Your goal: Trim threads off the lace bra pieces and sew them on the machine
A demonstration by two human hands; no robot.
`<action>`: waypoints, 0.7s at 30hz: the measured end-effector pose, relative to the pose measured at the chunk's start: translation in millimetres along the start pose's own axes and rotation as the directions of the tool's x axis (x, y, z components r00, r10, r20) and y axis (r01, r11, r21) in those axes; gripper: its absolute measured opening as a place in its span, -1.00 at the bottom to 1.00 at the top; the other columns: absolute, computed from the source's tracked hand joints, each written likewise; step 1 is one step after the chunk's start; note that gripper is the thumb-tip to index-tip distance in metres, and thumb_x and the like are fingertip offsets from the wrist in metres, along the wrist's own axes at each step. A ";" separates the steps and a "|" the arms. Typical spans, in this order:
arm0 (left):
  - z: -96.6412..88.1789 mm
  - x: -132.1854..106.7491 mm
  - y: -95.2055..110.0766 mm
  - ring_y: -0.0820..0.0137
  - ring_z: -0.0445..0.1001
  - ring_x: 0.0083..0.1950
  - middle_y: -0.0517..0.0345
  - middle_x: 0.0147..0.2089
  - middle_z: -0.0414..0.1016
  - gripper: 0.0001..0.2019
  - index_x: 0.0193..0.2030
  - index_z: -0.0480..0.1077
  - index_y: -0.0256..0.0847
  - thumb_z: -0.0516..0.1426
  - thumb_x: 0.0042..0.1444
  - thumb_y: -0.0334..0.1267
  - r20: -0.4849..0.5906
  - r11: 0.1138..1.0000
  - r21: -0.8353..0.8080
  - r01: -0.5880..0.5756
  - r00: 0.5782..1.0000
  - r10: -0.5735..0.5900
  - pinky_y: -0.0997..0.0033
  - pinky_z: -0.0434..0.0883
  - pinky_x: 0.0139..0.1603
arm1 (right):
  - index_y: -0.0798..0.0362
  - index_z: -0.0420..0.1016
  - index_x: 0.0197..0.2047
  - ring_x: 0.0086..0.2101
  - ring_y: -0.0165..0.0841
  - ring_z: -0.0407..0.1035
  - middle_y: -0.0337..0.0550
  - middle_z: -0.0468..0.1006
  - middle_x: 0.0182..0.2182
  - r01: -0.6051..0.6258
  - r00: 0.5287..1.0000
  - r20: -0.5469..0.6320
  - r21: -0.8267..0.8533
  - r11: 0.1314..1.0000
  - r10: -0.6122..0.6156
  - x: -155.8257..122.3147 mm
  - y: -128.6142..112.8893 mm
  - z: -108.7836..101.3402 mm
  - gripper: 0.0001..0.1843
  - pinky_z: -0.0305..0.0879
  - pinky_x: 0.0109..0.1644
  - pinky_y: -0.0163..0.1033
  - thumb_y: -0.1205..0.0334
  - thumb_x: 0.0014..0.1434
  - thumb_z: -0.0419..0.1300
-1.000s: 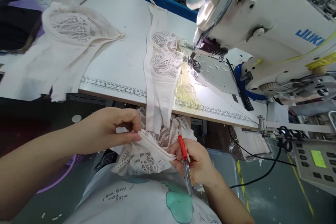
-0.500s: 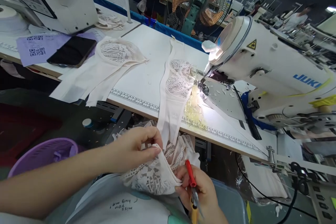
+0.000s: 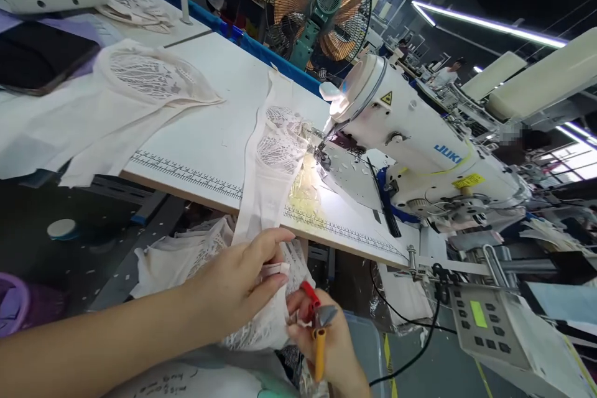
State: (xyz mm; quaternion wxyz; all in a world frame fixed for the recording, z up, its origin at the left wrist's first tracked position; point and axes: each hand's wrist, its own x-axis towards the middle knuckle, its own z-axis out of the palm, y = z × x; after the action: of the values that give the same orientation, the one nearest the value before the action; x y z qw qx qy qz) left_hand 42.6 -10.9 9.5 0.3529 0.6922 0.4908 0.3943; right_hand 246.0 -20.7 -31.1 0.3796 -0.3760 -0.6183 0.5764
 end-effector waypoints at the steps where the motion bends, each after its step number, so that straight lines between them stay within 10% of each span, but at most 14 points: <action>1: 0.4 1.1 1.5 0.40 0.44 -0.34 0.18 -0.29 0.43 -0.64 0.13 0.13 -0.15 -0.07 0.18 -0.26 0.032 1.000 0.002 -0.017 0.999 0.016 0.44 0.35 -0.33 | 0.01 0.28 -0.41 -0.34 -0.32 0.36 -0.16 0.49 -0.35 0.011 1.000 -0.023 0.018 1.000 -0.011 3.8 -6.5 -2.9 -0.77 0.27 -0.30 -0.25 0.19 0.03 0.30; 10: 5.4 9.9 6.9 0.33 0.50 -0.30 0.17 -0.25 0.50 -0.66 0.12 0.10 -0.11 -0.07 0.20 -0.26 0.174 0.997 0.004 -0.075 0.982 0.073 0.42 0.33 -0.36 | 0.01 0.25 -0.41 -0.40 -0.42 0.28 -0.27 0.41 -0.41 0.155 0.985 -0.076 -0.012 0.988 -0.155 42.0 -44.6 2.4 -0.77 0.22 -0.30 -0.28 0.43 0.04 0.25; 17: 7.4 1.7 -1.4 0.28 0.42 -0.19 0.12 -0.25 0.47 -0.87 -0.17 0.33 -0.16 0.04 0.16 -0.23 0.025 0.967 0.158 -0.201 0.980 0.199 0.33 0.32 -0.14 | 0.01 0.21 -0.41 -0.47 -0.43 0.22 -0.27 0.35 -0.47 0.151 0.983 -0.121 0.110 0.982 -0.137 50.1 -39.5 6.4 -0.78 0.18 -0.40 -0.28 0.30 0.07 0.24; 21: 5.1 6.1 6.7 0.39 0.35 -0.39 0.23 -0.46 0.38 -0.83 -0.37 0.37 -0.18 0.01 0.13 -0.21 0.125 0.995 -0.073 0.069 0.990 -0.059 0.46 0.27 -0.34 | 0.00 0.21 -0.41 -0.46 -0.42 0.22 -0.27 0.35 -0.49 0.116 0.990 -0.108 0.206 0.972 -0.095 53.7 -32.6 9.0 -0.74 0.19 -0.35 -0.26 0.22 0.05 0.28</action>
State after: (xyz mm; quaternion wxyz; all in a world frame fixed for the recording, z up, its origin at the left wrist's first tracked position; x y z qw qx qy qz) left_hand 51.0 -7.4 14.3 0.4214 0.6849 0.4744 0.3581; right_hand 213.9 22.2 3.0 0.4775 -0.3277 -0.5531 0.5989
